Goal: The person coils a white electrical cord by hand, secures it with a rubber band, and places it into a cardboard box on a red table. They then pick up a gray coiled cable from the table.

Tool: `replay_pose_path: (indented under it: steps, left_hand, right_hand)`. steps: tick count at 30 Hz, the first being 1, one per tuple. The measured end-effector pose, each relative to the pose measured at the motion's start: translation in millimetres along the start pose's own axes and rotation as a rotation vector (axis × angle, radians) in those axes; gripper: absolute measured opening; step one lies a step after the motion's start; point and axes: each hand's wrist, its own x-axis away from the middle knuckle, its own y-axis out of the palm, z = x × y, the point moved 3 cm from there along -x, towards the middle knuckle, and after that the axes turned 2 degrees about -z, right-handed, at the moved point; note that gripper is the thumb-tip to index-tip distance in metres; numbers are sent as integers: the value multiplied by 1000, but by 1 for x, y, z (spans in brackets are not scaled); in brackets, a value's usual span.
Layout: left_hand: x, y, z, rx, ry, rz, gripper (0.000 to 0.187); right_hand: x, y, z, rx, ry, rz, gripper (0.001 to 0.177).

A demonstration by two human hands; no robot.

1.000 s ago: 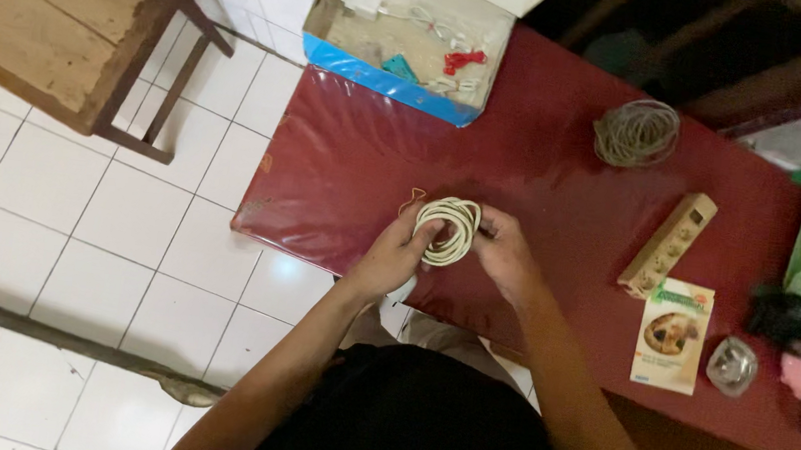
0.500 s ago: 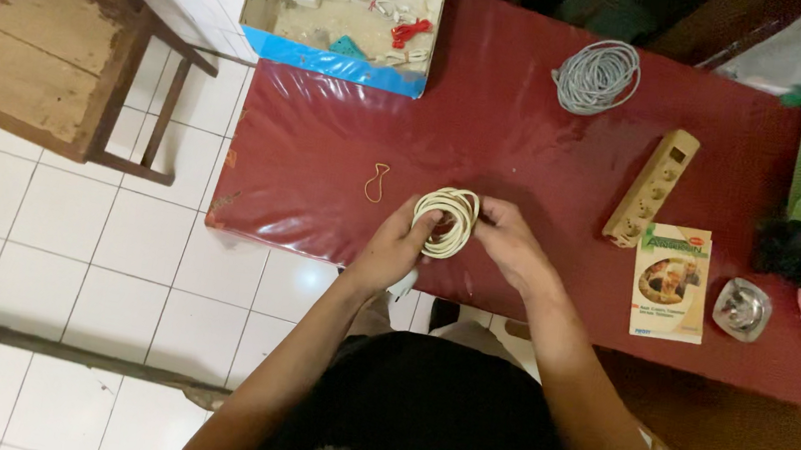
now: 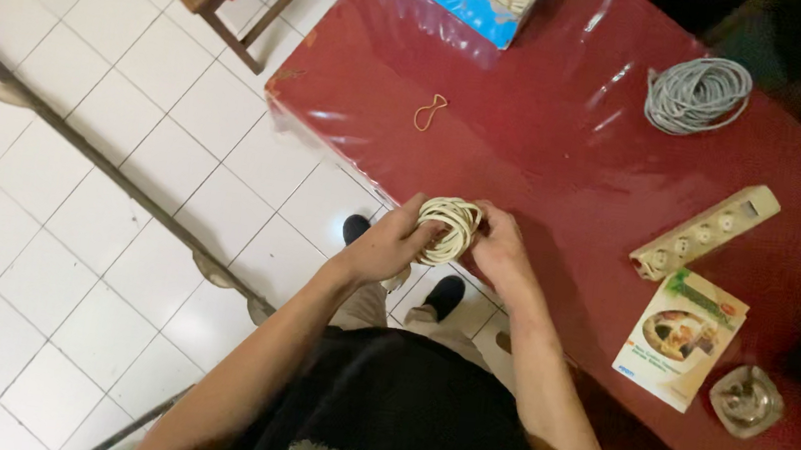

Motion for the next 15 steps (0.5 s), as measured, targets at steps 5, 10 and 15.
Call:
replay_pose_path:
  steps: [5,10,15]
  left_hand:
    - [35,-9,-10,-302,358,169,23]
    - [54,-25,-27,-388,222,167,24]
    - [79,-56,-39,-431,159,231,28]
  right_hand:
    - [7,25,-3,118,-88,-26,26]
    - [8,46,-7,-102,-18,-26,16]
    - [18,89,-50,-140,-302,-31,19]
